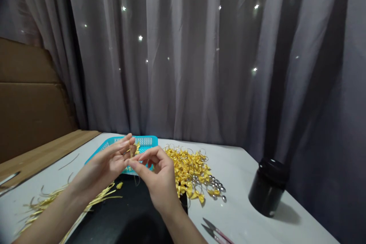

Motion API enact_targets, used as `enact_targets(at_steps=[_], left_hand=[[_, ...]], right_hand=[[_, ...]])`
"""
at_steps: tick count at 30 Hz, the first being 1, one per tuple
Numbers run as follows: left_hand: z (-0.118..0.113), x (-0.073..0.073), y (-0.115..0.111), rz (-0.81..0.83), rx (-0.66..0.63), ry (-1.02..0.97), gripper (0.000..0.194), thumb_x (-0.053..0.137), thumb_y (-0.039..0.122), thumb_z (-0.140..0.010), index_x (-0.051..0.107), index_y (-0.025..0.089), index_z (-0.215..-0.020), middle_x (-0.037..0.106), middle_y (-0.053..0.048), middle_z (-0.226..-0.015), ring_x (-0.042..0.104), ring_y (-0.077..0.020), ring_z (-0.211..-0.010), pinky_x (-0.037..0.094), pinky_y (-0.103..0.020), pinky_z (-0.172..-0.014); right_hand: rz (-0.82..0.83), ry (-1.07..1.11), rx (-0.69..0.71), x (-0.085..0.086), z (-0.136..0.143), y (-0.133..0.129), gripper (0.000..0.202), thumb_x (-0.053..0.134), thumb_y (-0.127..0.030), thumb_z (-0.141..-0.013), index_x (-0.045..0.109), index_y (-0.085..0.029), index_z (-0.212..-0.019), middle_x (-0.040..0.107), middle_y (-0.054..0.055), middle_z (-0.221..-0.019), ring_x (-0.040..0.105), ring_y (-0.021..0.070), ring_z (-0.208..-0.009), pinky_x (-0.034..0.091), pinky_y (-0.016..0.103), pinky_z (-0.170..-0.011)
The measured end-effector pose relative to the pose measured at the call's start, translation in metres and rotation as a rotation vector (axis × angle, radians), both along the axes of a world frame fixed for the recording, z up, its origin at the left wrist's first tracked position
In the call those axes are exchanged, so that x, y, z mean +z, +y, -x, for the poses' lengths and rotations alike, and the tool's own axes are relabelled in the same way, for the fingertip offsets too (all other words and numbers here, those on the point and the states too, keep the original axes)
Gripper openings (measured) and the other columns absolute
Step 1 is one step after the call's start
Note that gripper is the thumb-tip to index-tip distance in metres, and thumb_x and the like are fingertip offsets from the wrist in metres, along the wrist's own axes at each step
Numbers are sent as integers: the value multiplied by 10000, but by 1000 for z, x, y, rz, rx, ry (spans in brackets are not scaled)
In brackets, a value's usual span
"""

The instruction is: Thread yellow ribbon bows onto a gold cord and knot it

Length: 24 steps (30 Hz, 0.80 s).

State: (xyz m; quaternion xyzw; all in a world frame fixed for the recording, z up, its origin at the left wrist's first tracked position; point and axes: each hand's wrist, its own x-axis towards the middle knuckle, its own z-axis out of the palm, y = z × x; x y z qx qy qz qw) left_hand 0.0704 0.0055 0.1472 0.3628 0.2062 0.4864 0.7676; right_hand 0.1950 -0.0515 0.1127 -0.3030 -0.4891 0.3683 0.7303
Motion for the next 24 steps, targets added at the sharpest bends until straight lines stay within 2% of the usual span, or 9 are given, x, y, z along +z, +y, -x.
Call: enact_targets(at_steps=[4,8,14,19,24], left_hand=[[2,-3,2,-17,-16,23,215,613,-8,-823,721,144,-931,734,-61,-903,700,-126,-766,597,-184,-650],[3,-3,5,-100,-21,71,206,666,37,-799,727,151,-960,747,-87,-982,719,-161,-805,602,-193,-650],[5,-3,6,-351,6,115,242,854,122,-643,740,156,-854,768,-88,-910,728,-209,-731,570,-184,-553],[5,-4,5,-532,81,182,216,875,217,-639,728,203,-797,774,-79,-907,743,-262,-767,519,-170,-441],[4,-4,4,-579,115,204,216,898,205,-593,732,212,-732,775,-45,-787,744,-238,-670,527,-167,-413]], right_hand=[[13,-3,3,-1,0,1,234,820,-252,-713,592,-203,-704,676,-19,-742,618,146,-748,448,263,-724],[16,32,26,2,-1,1,273,846,-268,-677,583,-203,-698,668,-31,-721,620,140,-731,463,249,-717],[106,94,85,6,-4,-2,299,866,-286,-649,584,-200,-698,676,-28,-714,617,134,-715,468,245,-727],[124,131,154,5,-6,-1,287,865,-258,-648,588,-195,-687,679,-31,-710,607,124,-720,448,230,-734],[157,146,233,7,-10,0,292,878,-219,-628,593,-185,-681,677,-43,-728,588,97,-732,418,195,-727]])
